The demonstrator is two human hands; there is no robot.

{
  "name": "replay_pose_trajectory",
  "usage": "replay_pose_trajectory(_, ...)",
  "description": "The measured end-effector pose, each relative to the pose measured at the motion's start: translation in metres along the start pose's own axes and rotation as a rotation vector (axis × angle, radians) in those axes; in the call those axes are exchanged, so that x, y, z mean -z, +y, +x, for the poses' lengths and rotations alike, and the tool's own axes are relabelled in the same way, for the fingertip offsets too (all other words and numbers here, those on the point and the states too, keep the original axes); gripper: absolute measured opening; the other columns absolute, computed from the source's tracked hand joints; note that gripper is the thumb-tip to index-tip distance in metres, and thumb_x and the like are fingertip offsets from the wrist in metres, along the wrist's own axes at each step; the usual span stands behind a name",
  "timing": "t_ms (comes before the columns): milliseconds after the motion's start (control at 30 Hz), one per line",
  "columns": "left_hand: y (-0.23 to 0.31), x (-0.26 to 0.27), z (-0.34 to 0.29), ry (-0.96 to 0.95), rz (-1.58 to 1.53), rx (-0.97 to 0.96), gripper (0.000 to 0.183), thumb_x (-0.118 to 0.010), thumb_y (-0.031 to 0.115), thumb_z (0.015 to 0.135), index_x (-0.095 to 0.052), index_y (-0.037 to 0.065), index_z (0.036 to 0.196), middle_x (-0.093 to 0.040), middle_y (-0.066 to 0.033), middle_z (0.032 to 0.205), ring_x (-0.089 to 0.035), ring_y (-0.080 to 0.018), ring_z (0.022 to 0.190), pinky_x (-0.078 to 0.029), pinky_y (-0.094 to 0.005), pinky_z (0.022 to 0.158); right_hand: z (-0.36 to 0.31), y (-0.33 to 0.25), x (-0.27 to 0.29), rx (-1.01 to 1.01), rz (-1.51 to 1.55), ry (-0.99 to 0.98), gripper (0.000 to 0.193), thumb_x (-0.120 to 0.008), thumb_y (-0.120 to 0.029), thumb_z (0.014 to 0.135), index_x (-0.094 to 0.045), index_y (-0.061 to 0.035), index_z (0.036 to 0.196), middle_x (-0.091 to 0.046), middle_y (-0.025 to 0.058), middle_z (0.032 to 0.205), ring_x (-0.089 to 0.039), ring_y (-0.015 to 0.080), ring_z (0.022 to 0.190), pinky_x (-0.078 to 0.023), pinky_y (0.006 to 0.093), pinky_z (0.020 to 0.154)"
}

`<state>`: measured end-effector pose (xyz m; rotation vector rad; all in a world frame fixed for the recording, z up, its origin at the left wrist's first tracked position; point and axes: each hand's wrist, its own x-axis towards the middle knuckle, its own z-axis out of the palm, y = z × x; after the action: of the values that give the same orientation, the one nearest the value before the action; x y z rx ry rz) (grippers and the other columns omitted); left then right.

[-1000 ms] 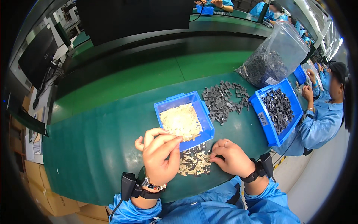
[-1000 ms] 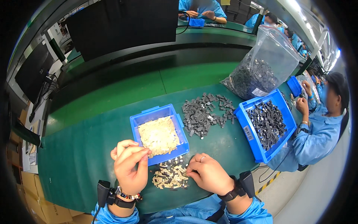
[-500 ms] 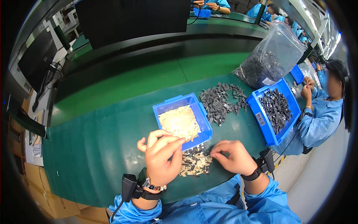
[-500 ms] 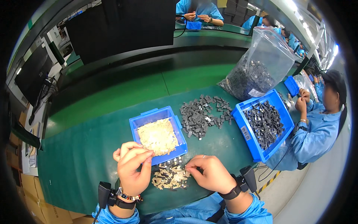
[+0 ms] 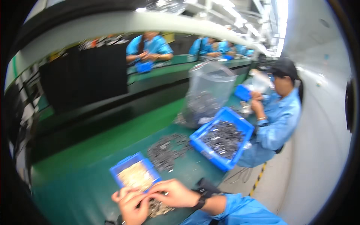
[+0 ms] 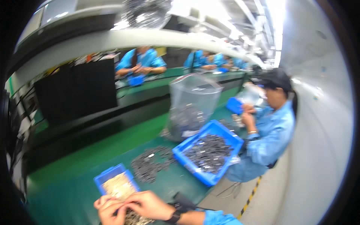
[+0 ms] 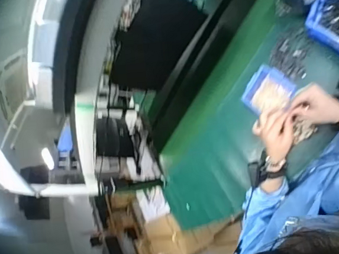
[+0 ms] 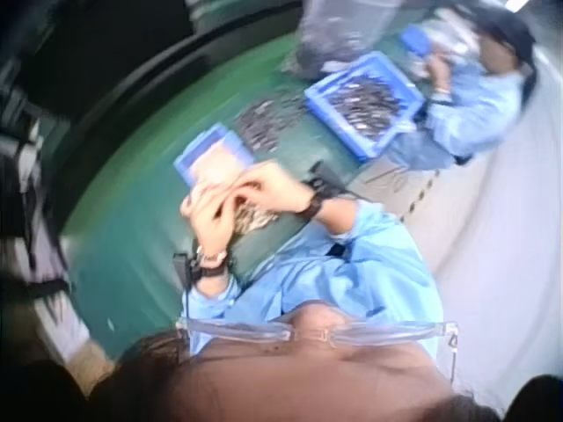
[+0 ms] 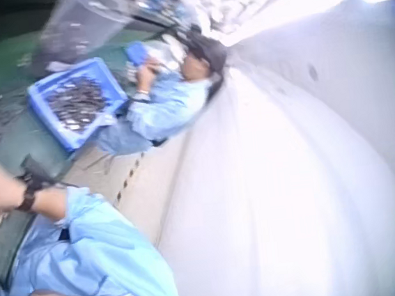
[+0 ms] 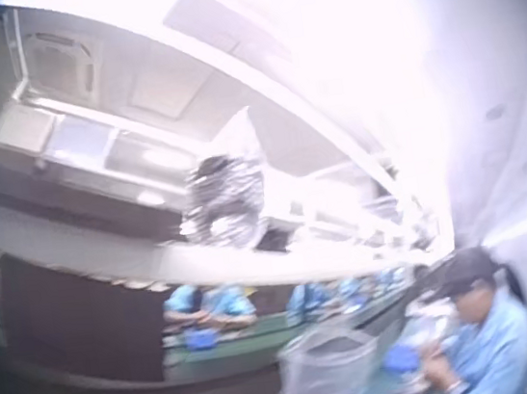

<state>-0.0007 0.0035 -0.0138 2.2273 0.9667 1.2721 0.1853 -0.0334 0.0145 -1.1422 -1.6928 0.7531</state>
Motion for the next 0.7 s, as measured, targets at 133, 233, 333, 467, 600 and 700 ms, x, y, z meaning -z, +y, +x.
replay_pose_trajectory(133, 0.013, 0.017, 0.010, -0.034, 0.112, -0.004, 0.003, -0.071, 0.010, 0.081, -0.073, 0.008, 0.081, -0.071, -0.0051, 0.086, -0.064, -0.0245, 0.099, -0.034, -0.0394, 0.094, 0.007, 0.008, -0.012, 0.005, 0.007, -0.018, 0.013, -0.066, -0.006, 0.089, -0.068, 0.0022, 0.099, -0.070, 0.0164, 0.094, -0.069, 0.0324, 0.085, -0.055, 0.0377, 0.075)
replay_pose_trajectory(233, 0.011, 0.009, 0.013, -0.057, 0.116, 0.000, 0.004, -0.069, 0.011, 0.083, -0.072, 0.008, 0.084, -0.071, -0.0048, 0.090, -0.063, -0.0243, 0.103, -0.032, -0.0404, 0.096, 0.008, 0.009, -0.009, 0.057, -0.053, 0.056, 0.012, -0.065, -0.006, 0.090, -0.066, 0.0036, 0.096, -0.069, 0.0172, 0.090, -0.067, 0.0333, 0.083, -0.054, 0.0382, 0.073)
replay_pose_trajectory(333, 0.009, 0.006, 0.015, -0.054, 0.160, -0.001, 0.005, -0.068, 0.012, 0.084, -0.071, 0.008, 0.085, -0.070, -0.0062, 0.092, -0.062, -0.0248, 0.102, -0.033, -0.0405, 0.094, 0.010, 0.005, -0.008, 0.033, -0.086, 0.031, 0.012, -0.064, -0.005, 0.087, -0.065, 0.0029, 0.096, -0.067, 0.0150, 0.091, -0.066, 0.0322, 0.085, -0.053, 0.0388, 0.076)
replay_pose_trajectory(467, 0.006, 0.005, 0.013, -0.042, 0.137, -0.032, 0.005, -0.066, 0.012, 0.085, -0.069, 0.007, 0.086, -0.068, -0.0083, 0.094, -0.062, -0.0259, 0.101, -0.035, -0.0413, 0.092, 0.013, -0.004, -0.007, 0.119, -0.163, 0.121, 0.013, -0.063, -0.014, 0.084, -0.070, -0.0029, 0.086, -0.068, 0.0169, 0.082, -0.065, 0.0373, 0.077, -0.052, 0.0436, 0.069)
replay_pose_trajectory(600, 0.005, 0.002, 0.012, -0.048, 0.162, -0.038, 0.005, -0.063, 0.012, 0.086, -0.067, 0.009, 0.085, -0.067, -0.0069, 0.093, -0.061, -0.0251, 0.100, -0.032, -0.0403, 0.092, 0.014, 0.004, -0.010, 0.174, -0.225, 0.103, 0.014, -0.062, -0.016, 0.084, -0.070, -0.0041, 0.085, -0.067, 0.0177, 0.081, -0.064, 0.0378, 0.077, -0.051, 0.0439, 0.068)
replay_pose_trajectory(700, 0.003, 0.000, 0.010, -0.032, 0.220, -0.070, 0.004, -0.062, 0.011, 0.086, -0.066, 0.010, 0.086, -0.067, -0.0065, 0.092, -0.060, -0.0243, 0.100, -0.029, -0.0415, 0.093, 0.015, 0.007, -0.011, 0.143, -0.286, 0.040, 0.015, -0.062, -0.017, 0.084, -0.070, -0.0045, 0.085, -0.067, 0.0185, 0.081, -0.064, 0.0383, 0.075, -0.051, 0.0446, 0.066)
